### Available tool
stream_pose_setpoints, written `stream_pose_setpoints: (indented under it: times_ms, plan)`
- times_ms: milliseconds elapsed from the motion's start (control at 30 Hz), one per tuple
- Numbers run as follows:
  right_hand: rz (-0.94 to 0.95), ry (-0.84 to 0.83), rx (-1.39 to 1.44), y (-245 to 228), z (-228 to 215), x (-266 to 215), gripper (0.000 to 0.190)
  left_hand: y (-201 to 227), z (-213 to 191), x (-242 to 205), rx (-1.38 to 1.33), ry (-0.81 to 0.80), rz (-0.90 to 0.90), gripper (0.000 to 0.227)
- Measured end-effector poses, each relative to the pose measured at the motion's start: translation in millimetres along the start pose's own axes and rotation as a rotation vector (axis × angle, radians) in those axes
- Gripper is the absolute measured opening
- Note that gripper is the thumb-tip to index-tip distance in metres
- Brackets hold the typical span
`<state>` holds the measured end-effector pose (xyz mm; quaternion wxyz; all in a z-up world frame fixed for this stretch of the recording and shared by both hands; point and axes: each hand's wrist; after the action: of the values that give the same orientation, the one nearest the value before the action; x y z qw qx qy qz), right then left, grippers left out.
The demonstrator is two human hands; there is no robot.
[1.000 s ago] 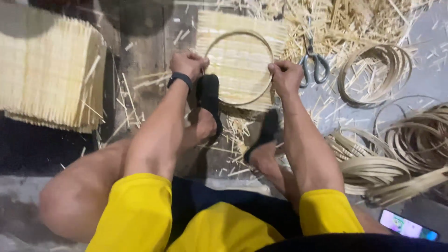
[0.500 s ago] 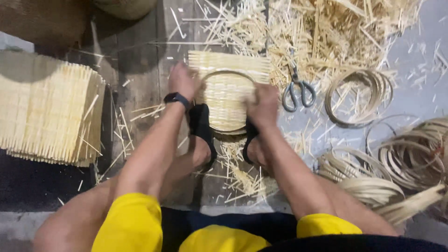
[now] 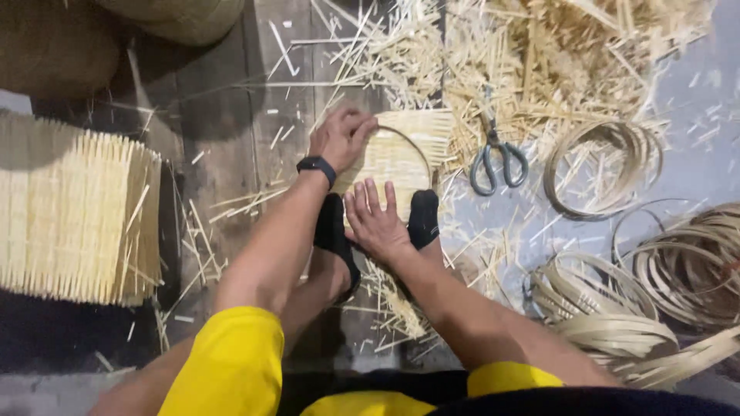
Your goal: The recorder is assembling and trimming the edges of circular woven bamboo basket lids using a wooden jig and scissors.
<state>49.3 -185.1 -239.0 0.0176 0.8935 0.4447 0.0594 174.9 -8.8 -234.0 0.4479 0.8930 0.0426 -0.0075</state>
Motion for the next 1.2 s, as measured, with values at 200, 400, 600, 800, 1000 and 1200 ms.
stream_pose_setpoints:
  times_ms: [200, 400, 600, 800, 1000, 1200]
  plan:
    - [0.079, -0.072, 0.221, 24, -41, 9, 0.065, -5, 6, -10, -0.091, -0.032, -0.053, 0.036]
    - [0.244, 0.247, 0.528, 120, -49, 53, 0.026, -24, 12, -18, -0.038, -0.073, 0.135, 0.035]
    - [0.665, 0.092, 0.976, 140, 18, 56, 0.024, -25, 16, 4, -0.188, -0.156, -0.163, 0.037]
    - [0.708, 0.133, 1.352, 153, 38, 55, 0.042, -55, 33, 24, -0.335, -0.086, -0.176, 0.036]
    - [0.502, 0.045, 0.600, 238, 38, -5, 0.032, -31, 9, 1, -0.284, -0.181, -0.169, 0.037]
    - [0.596, -0.398, 0.165, 280, -197, -109, 0.039, 51, -44, -31, -0.035, -0.032, 0.152, 0.057]
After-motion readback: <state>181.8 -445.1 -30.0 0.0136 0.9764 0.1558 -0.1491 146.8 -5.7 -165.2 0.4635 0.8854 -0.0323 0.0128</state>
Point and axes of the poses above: each hand's wrist, its own x-axis towards the middle knuckle, its own z-axis out of the palm, y = z × x, and after that the axes turned 5 degrees about -x, right-handed
